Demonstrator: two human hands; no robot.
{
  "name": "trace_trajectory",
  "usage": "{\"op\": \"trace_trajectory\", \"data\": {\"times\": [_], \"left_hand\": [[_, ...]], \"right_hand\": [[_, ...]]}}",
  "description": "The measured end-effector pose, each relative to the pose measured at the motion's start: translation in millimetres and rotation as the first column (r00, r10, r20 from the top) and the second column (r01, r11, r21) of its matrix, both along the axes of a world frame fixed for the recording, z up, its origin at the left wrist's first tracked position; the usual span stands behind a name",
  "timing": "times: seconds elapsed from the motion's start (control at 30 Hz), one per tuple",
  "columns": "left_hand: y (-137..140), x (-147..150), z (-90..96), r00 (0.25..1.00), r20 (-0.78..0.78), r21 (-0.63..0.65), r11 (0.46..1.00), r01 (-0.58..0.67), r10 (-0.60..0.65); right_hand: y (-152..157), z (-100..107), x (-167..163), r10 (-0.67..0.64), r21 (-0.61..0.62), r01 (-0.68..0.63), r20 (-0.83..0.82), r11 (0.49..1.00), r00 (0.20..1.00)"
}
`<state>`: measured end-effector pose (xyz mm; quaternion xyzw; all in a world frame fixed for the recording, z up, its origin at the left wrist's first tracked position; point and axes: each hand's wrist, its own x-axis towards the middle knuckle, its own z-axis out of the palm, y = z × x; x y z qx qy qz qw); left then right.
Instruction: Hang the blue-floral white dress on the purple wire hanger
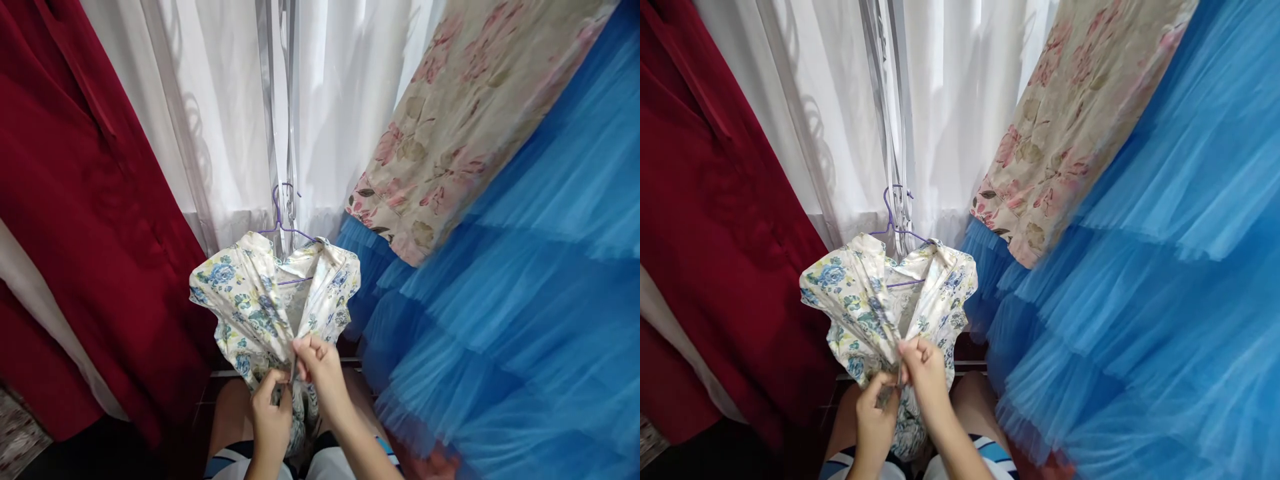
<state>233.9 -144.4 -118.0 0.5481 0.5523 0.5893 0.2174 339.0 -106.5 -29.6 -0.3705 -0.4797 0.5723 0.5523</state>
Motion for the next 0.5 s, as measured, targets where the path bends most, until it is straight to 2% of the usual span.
{"op": "trace_trajectory", "data": {"times": [0.07, 0.17, 0.27, 0.33, 0.4, 0.47, 0.5], "left_hand": [[-0.8, -5.7, 2.7, 0.998, -0.049, 0.025, 0.999, -0.036, 0.037], [-0.9, -8.9, 2.6, 0.996, -0.057, 0.026, 0.998, -0.064, 0.065], [6.8, -7.0, -9.7, 0.999, -0.037, -0.018, 0.999, -0.038, 0.037], [16.7, -5.8, -23.1, 1.000, -0.007, -0.052, 0.999, 0.003, -0.003], [28.0, -6.8, -31.5, 0.994, 0.037, -0.098, 0.989, 0.109, -0.105], [38.1, -11.5, -23.3, 0.969, 0.085, -0.118, 0.964, 0.240, -0.231], [42.2, -15.4, -10.6, 0.957, 0.106, -0.097, 0.955, 0.280, -0.270]], "right_hand": [[25.1, 36.0, 3.4, -0.047, 0.082, 0.044, 0.031, 0.996, 0.998], [63.8, 98.0, -1.1, 0.005, 0.232, -0.022, 0.073, 0.972, 0.997], [91.4, 142.5, -13.5, 0.053, 0.269, -0.052, 0.002, 0.962, 0.999], [98.6, 152.7, -21.0, 0.039, 0.284, -0.021, -0.056, 0.959, 0.998], [98.0, 148.8, -24.8, -0.001, 0.324, 0.024, -0.072, 0.946, 0.997], [93.5, 137.6, -24.9, -0.048, 0.364, 0.061, -0.047, 0.929, 0.998], [90.8, 131.8, -24.0, -0.069, 0.381, 0.074, -0.028, 0.922, 0.997]]}}
